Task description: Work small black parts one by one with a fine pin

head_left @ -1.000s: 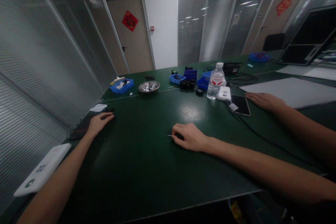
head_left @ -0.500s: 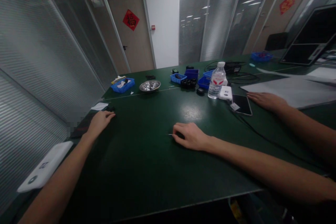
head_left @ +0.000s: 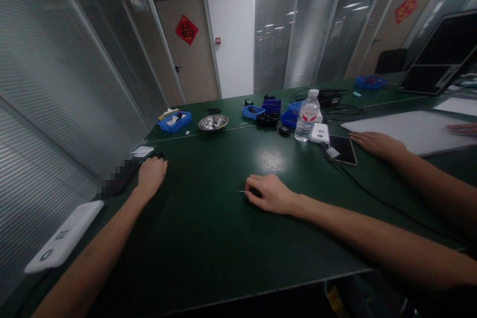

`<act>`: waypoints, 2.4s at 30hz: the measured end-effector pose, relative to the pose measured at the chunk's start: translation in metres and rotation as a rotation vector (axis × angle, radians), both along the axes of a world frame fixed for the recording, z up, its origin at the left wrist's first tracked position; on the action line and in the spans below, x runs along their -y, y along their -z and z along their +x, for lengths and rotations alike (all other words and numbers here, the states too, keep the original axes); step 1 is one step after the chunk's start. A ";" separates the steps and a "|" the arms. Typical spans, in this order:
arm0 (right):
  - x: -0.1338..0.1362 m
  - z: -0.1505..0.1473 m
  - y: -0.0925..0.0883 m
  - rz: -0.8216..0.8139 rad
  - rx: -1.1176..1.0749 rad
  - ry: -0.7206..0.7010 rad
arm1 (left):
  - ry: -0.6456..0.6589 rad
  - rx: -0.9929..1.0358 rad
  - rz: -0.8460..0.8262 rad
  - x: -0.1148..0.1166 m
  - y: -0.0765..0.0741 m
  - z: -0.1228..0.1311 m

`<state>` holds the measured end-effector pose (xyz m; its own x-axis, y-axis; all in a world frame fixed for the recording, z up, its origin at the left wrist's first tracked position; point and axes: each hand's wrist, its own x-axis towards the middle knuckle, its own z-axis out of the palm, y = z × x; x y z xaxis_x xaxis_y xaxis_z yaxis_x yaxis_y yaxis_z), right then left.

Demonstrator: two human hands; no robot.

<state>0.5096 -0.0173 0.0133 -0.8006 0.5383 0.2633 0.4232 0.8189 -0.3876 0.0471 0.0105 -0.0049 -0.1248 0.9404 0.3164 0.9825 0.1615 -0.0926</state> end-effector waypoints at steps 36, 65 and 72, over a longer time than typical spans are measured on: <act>-0.001 0.000 0.003 0.067 -0.007 -0.019 | 1.000 0.617 -0.250 0.073 -0.013 0.195; -0.008 0.006 -0.007 -0.022 0.045 -0.132 | 0.951 0.605 -0.324 0.071 -0.020 0.197; -0.007 0.005 -0.005 -0.026 0.050 -0.112 | 0.967 0.583 -0.313 0.072 -0.020 0.198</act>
<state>0.5150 -0.0105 0.0185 -0.8678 0.4508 0.2092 0.3487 0.8523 -0.3899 0.2452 -0.0612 0.0156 0.6355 0.7496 0.1851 0.5906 -0.6263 0.5088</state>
